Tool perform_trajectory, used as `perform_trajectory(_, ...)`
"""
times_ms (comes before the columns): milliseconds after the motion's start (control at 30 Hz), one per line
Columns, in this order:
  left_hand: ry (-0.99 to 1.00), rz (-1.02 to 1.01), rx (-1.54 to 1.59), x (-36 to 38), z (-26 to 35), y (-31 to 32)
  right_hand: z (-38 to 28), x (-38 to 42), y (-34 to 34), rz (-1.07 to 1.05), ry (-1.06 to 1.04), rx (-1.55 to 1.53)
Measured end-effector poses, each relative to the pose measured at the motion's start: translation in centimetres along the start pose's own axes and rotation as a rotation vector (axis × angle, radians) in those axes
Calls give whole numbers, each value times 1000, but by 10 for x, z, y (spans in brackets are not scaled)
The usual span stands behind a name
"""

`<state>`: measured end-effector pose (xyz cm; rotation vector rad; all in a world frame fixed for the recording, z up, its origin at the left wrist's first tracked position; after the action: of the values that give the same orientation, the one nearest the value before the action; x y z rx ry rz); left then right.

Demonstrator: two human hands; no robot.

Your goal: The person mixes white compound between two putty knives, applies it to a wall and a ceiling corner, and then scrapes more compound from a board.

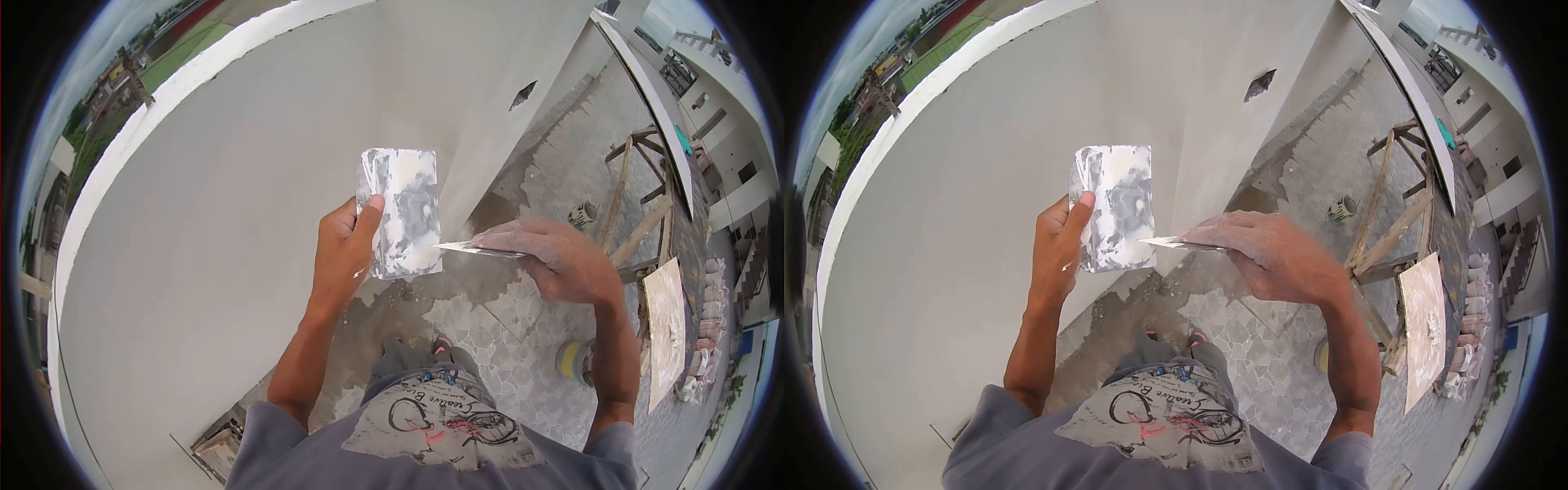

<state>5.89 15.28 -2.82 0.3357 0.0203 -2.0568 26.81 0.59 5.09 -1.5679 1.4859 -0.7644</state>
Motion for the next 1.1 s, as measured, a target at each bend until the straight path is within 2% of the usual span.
perform_trajectory(100, 38, -6, -25, -4, -14, -9, -18, 1, -29, -11, 324, 7)
perform_trajectory(133, 60, 38, -6, -2, -7, -5, -23, 3, -38, 69, 311, 50)
perform_trajectory(300, 298, -105, -213, -13, 5, -30, -53, -6, -73, 486, 157, 268)
perform_trajectory(400, 545, -137, -404, -23, 28, -66, -80, -32, -89, 595, -10, 719)
perform_trajectory(433, 634, -138, -468, -29, 34, -83, -91, -46, -90, 609, -48, 864)
perform_trajectory(567, 759, -122, -610, -42, 33, -119, -95, -77, -86, 544, -18, 1272)
perform_trajectory(767, 842, -247, -744, -60, 22, -152, -92, -112, -90, 491, -68, 1515)
perform_trajectory(1100, 945, -256, -688, -63, 15, -156, -65, -156, -91, 548, -3, 1730)
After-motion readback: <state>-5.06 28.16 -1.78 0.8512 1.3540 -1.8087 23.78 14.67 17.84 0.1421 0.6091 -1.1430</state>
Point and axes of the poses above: each hand's wrist, its own x-axis away from the middle knuckle, its own y-axis out of the palm, z = x × y, the point moved 2 cm from there along -x, towards the middle knuckle, and after that the axes turned 10 degrees about y, right-handed, at the moved point
